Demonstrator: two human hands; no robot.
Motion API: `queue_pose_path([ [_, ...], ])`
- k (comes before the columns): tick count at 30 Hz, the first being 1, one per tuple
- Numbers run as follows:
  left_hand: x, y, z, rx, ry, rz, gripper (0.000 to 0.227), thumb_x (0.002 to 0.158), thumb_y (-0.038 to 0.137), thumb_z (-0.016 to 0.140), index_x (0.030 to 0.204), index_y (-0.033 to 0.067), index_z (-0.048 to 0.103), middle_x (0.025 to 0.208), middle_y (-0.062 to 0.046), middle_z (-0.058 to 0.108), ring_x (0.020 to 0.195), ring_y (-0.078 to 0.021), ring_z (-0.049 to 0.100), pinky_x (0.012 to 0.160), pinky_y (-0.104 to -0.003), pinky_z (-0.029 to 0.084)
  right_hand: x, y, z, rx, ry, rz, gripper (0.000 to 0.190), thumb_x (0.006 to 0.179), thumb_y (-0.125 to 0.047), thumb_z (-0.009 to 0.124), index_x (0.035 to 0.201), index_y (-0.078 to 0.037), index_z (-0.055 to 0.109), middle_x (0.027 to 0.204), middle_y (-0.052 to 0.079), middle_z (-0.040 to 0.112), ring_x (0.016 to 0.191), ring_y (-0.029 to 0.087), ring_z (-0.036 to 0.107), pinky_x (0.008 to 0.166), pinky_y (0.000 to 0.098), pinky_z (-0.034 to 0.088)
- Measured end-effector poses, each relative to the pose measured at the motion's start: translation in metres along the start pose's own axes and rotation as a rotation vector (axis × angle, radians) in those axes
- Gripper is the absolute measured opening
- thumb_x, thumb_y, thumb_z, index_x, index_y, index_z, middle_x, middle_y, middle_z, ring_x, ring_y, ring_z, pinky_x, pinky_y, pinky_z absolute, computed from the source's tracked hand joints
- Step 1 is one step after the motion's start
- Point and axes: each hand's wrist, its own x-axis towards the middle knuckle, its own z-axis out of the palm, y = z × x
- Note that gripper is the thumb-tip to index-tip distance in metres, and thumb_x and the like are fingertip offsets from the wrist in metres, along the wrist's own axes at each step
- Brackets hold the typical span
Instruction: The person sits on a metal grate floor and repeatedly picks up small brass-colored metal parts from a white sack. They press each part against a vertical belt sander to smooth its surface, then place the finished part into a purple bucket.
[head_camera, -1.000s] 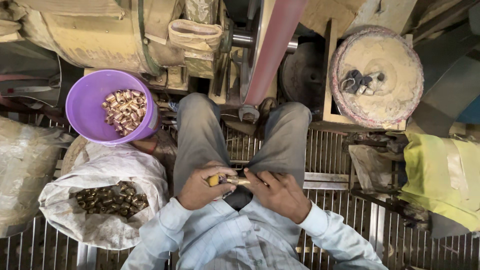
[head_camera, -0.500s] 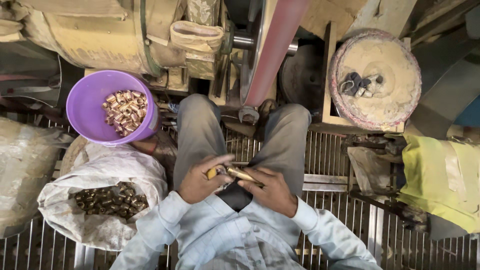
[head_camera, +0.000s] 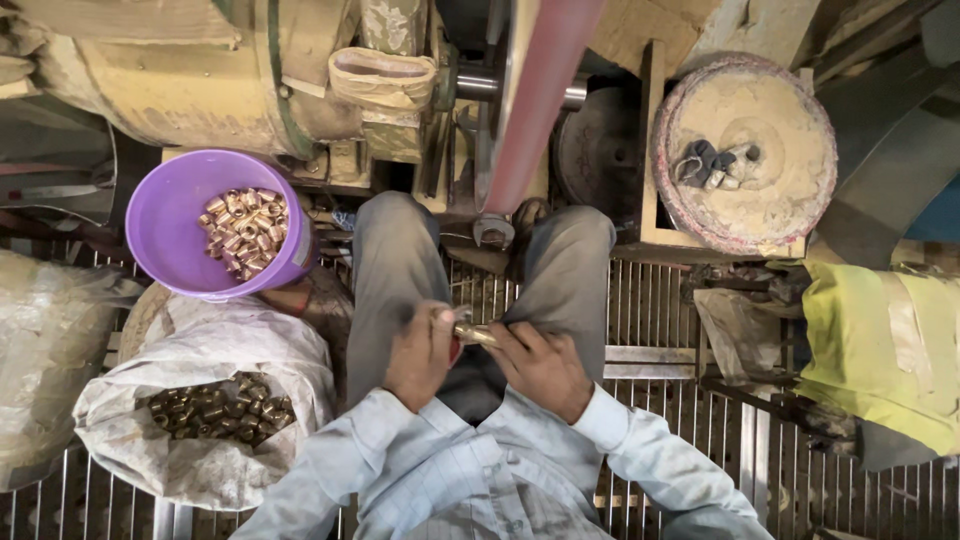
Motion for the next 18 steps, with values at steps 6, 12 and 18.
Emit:
queue_pose_path([
  [6, 0.012, -0.003, 0.0, -0.363, -0.273, 0.02, 0.036, 0.109, 0.034, 0.038, 0.123, 0.0067, 0.057, 0.094, -0.022, 0.07, 0.085, -0.0377, 0.07, 0.072, -0.047, 0.056, -0.002, 0.012, 0.012, -0.046, -0.029, -0.058, 0.022, 0.091, -0.022, 0.075, 0.11, -0.013, 0.07, 0.085, 0.004, 0.06, 0.06, 0.021, 0.067, 0.053, 0.0358, 0.052],
  [12, 0.038, -0.01, 0.006, -0.189, -0.421, -0.167, 0.028, 0.104, 0.031, 0.046, 0.108, 0.0053, 0.056, 0.072, -0.018, 0.069, 0.057, -0.0273, 0.071, 0.05, -0.04, 0.056, -0.005, 0.026, 0.033, -0.078, -0.059, -0.071, 0.021, 0.089, -0.022, 0.076, 0.107, -0.012, 0.071, 0.083, 0.005, 0.062, 0.057, 0.025, 0.066, 0.052, 0.0397, 0.052],
  [18, 0.062, -0.035, 0.028, 0.042, -0.126, 0.328, 0.019, 0.105, 0.022, 0.051, 0.105, 0.003, 0.053, 0.081, -0.023, 0.069, 0.08, -0.0459, 0.067, 0.069, -0.054, 0.05, 0.005, 0.053, 0.066, 0.522, -0.117, 0.125, 0.02, 0.099, -0.026, 0.074, 0.106, -0.007, 0.074, 0.081, 0.003, 0.068, 0.064, 0.014, 0.064, 0.059, 0.0333, 0.054],
])
